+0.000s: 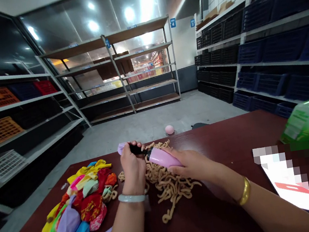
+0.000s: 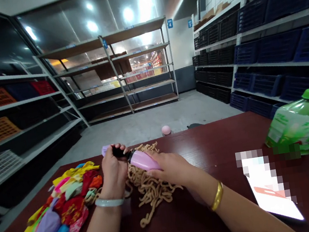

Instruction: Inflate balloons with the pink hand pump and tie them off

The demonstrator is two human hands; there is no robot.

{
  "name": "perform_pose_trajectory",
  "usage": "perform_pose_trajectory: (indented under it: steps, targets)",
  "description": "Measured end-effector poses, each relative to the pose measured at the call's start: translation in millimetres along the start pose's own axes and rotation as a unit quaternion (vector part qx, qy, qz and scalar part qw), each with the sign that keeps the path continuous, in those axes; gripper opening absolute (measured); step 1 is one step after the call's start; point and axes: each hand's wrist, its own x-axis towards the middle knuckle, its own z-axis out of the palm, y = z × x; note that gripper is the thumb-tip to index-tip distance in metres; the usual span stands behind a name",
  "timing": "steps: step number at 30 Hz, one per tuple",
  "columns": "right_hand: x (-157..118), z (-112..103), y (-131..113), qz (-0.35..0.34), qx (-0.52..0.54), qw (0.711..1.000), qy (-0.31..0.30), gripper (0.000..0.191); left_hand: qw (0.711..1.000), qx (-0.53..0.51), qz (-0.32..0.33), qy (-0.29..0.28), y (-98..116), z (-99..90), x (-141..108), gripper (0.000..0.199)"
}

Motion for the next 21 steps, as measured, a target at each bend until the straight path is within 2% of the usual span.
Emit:
perform_pose_trajectory:
  steps: [6, 9, 15, 21]
  targets:
    - [-3.5, -12.4, -2.6, -0.045, 0.021, 0.998, -0.043, 0.069, 0.995, 0.005, 0.082, 0.064, 34.6, -24.5, 24.9, 0.013]
    - [-4.2, -20.6, 5.7, -0.033, 0.035, 0.997, -0.055, 0.068, 0.992, -0.001, 0.103, 0.074, 39.1, -27.1, 28.4, 0.013]
    - [-1.3, -26.0, 29.1, -0.001, 0.067, 0.996, -0.063, 0.07, 0.997, -0.017, 0.079, 0.019, 16.3, -20.5, 23.2, 0.022]
    - [-1.4, -20.0, 20.6, 0.003, 0.068, 0.997, -0.034, 0.069, 1.0, 0.008, 0.013, 0.016, -17.5, -4.9, -2.8, 0.021]
